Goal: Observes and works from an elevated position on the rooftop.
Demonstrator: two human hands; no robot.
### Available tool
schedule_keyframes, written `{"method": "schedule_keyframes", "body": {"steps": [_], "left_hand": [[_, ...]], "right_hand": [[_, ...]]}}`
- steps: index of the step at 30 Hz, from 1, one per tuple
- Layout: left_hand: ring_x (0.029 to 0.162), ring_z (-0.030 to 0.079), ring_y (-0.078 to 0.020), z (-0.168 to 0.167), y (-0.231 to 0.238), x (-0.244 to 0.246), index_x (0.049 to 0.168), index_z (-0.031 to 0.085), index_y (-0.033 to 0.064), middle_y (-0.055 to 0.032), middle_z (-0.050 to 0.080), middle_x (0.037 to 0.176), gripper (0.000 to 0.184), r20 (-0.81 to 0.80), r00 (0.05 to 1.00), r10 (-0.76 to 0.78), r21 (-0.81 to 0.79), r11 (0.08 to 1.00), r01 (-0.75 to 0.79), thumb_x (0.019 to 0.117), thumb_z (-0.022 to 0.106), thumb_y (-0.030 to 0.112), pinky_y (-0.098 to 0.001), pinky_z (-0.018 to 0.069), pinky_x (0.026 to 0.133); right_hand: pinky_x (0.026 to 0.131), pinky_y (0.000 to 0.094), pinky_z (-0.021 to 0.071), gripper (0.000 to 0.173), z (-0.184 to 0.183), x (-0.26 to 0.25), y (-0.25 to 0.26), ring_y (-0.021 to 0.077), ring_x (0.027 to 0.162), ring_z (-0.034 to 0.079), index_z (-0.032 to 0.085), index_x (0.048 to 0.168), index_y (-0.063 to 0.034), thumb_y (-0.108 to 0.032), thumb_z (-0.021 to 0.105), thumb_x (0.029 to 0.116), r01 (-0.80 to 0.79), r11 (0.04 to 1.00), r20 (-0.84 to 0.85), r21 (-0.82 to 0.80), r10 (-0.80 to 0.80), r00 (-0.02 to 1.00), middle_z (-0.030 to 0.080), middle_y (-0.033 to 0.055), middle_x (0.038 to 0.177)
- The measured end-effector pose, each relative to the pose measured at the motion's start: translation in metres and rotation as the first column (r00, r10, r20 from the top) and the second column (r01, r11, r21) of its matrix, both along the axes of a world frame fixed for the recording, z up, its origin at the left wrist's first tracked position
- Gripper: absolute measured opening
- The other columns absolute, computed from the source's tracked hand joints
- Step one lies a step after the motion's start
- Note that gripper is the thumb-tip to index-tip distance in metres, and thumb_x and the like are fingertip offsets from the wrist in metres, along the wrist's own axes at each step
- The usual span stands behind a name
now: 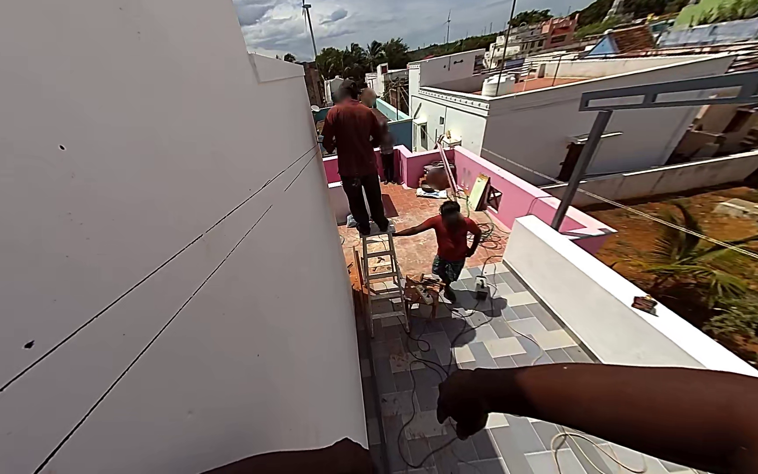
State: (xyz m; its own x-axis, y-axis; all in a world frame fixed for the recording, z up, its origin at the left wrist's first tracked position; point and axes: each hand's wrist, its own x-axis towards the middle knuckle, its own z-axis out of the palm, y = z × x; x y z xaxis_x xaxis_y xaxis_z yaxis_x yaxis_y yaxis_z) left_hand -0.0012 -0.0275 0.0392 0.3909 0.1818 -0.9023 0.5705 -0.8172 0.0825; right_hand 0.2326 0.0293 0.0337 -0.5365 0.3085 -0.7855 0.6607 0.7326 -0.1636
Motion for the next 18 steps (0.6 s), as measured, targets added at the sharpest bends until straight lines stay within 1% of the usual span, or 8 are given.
{"method": "schedule_keyframes", "body": {"steps": [2, 4, 11, 18], "left_hand": [[0.136, 0.054, -0.0462, 0.002, -0.001, 0.001, 0.143, 0.055, -0.0022, -0.0275, 0.059, 0.142, 0.045, 0.002, 1.0, 0.003, -0.003, 1.0, -0.003, 0.0992, 0.063, 0.005, -0.0652, 0.0458, 0.106], [0.134, 0.056, -0.0464, -0.004, 0.001, -0.001, 0.142, 0.056, -0.002, -0.0277, 0.06, 0.14, 0.045, 0.015, 1.0, -0.005, 0.0, 1.0, 0.005, 0.0984, 0.064, 0.006, -0.0658, 0.0468, 0.104], [0.134, 0.055, -0.0473, -0.013, 0.003, -0.003, 0.143, 0.055, -0.0011, -0.0279, 0.059, 0.142, 0.047, 0.016, 1.0, -0.004, -0.002, 1.0, 0.004, 0.0976, 0.066, 0.007, -0.0671, 0.0471, 0.103], [0.135, 0.055, -0.047, -0.006, 0.002, -0.003, 0.143, 0.055, -0.0027, -0.0283, 0.058, 0.143, 0.047, 0.02, 1.0, 0.001, -0.004, 1.0, -0.001, 0.0978, 0.065, 0.006, -0.0663, 0.0464, 0.104]], "right_hand": [[0.088, 0.0655, 0.0493, 0.041, 0.0, 0.0, 0.001, 0.0444, 0.11, 0.065, 0.064, 0.137, -0.0096, -0.026, 0.067, 0.0993, 0.005, 1.0, 0.0, -0.003, -0.005, 1.0, 0.069, 0.0253, 0.118], [0.088, 0.0656, 0.0493, 0.041, 0.0, 0.0, 0.001, 0.0445, 0.11, 0.066, 0.064, 0.137, -0.0095, -0.026, 0.066, 0.0996, 0.01, 1.0, -0.001, -0.003, -0.01, 1.0, 0.069, 0.0255, 0.118], [0.089, 0.0658, 0.0489, 0.042, 0.002, -0.001, 0.0, 0.0446, 0.111, 0.065, 0.062, 0.138, -0.0104, -0.028, 0.066, 0.0997, 0.002, 1.0, 0.01, -0.011, -0.001, 1.0, 0.068, 0.0255, 0.119], [0.088, 0.0656, 0.049, 0.041, 0.002, -0.001, 0.0, 0.0444, 0.111, 0.065, 0.063, 0.138, -0.0103, -0.027, 0.065, 0.1001, 0.003, 1.0, 0.018, -0.007, -0.003, 1.0, 0.068, 0.0256, 0.118]]}}
